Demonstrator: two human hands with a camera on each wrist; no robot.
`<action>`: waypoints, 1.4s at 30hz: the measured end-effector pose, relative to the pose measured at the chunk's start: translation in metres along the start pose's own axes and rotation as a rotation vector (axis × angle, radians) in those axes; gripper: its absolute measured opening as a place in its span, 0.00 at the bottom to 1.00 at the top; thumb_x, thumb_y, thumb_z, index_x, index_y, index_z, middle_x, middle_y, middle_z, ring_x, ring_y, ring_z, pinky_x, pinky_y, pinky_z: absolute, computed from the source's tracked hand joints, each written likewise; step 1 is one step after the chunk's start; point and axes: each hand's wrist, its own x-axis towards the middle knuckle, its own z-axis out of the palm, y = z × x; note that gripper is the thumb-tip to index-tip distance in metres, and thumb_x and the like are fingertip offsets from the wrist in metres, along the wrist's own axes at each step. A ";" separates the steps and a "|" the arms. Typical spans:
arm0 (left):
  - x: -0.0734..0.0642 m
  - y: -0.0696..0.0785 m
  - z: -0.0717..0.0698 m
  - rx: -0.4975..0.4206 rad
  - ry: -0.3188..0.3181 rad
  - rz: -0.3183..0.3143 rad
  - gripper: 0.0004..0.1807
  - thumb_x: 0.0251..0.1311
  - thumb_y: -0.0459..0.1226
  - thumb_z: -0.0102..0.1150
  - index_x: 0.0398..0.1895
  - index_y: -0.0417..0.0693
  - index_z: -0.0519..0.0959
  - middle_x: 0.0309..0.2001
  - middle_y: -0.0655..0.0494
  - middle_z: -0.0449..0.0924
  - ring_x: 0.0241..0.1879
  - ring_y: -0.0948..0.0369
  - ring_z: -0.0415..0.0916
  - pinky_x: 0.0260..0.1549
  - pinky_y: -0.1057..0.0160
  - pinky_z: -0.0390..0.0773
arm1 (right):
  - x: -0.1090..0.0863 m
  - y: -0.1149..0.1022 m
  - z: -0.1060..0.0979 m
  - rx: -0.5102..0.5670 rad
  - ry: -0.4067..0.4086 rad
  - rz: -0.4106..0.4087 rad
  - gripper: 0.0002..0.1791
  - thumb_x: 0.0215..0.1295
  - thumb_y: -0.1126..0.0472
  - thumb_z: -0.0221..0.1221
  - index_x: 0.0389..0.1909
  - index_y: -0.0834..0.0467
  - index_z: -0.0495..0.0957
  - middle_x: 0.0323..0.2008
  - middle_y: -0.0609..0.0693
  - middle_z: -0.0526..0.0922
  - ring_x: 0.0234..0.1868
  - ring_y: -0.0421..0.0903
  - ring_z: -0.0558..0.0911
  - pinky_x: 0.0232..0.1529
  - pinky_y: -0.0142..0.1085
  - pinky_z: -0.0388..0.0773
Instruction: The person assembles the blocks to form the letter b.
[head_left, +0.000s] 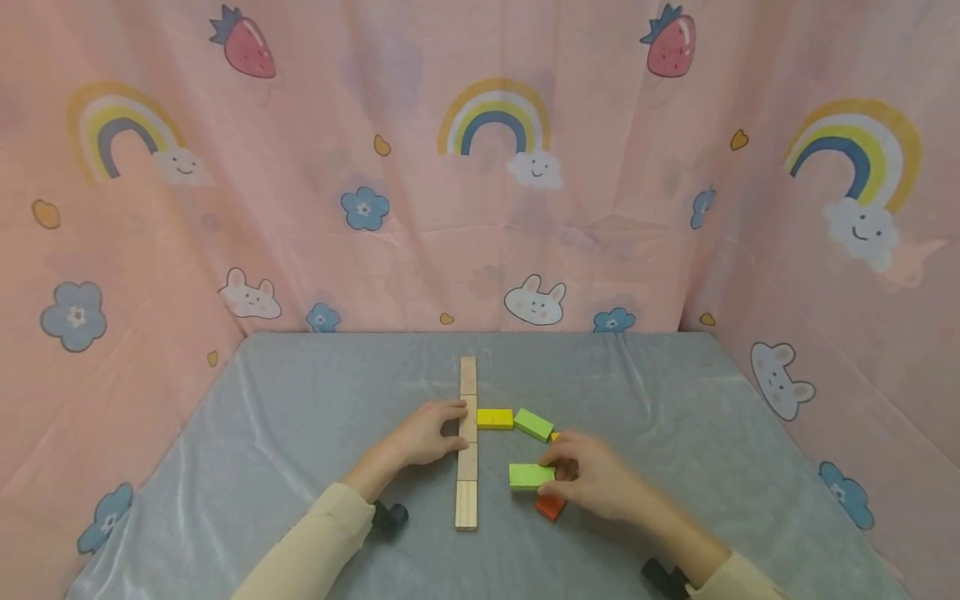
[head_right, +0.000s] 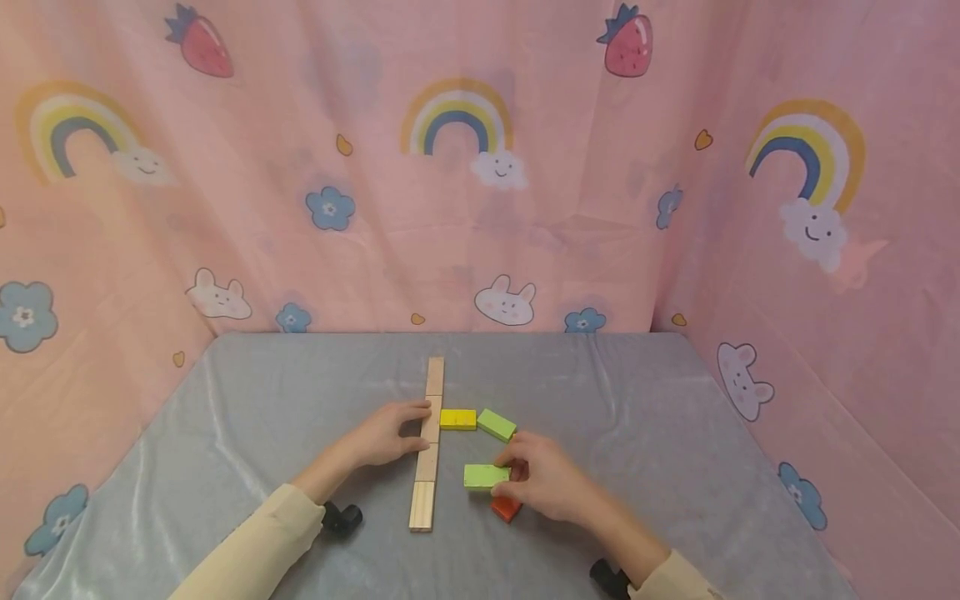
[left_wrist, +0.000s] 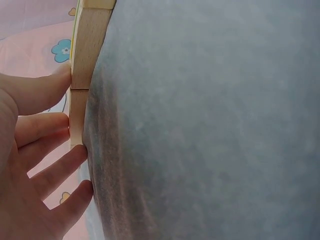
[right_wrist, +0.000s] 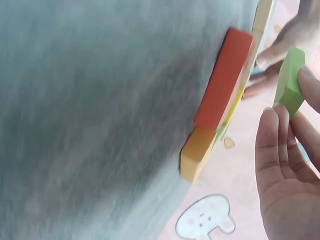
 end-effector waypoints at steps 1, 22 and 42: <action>0.000 0.000 0.000 0.002 -0.001 0.000 0.31 0.64 0.42 0.69 0.69 0.41 0.74 0.72 0.49 0.70 0.72 0.46 0.64 0.70 0.45 0.65 | 0.000 -0.001 0.002 0.000 -0.003 -0.003 0.13 0.56 0.54 0.75 0.41 0.52 0.86 0.32 0.42 0.77 0.31 0.38 0.76 0.31 0.30 0.77; 0.001 -0.002 0.002 0.001 0.003 -0.002 0.31 0.65 0.42 0.68 0.69 0.41 0.74 0.73 0.50 0.69 0.72 0.46 0.64 0.70 0.45 0.64 | 0.002 -0.022 0.033 -0.004 -0.096 -0.021 0.13 0.56 0.56 0.76 0.40 0.55 0.87 0.32 0.39 0.76 0.30 0.35 0.75 0.29 0.29 0.76; 0.001 -0.002 0.000 0.005 0.004 0.021 0.31 0.65 0.42 0.69 0.69 0.41 0.74 0.72 0.49 0.70 0.72 0.46 0.65 0.70 0.45 0.66 | 0.004 -0.028 0.045 -0.028 -0.168 -0.006 0.14 0.55 0.58 0.76 0.40 0.57 0.86 0.29 0.39 0.74 0.28 0.33 0.72 0.29 0.28 0.75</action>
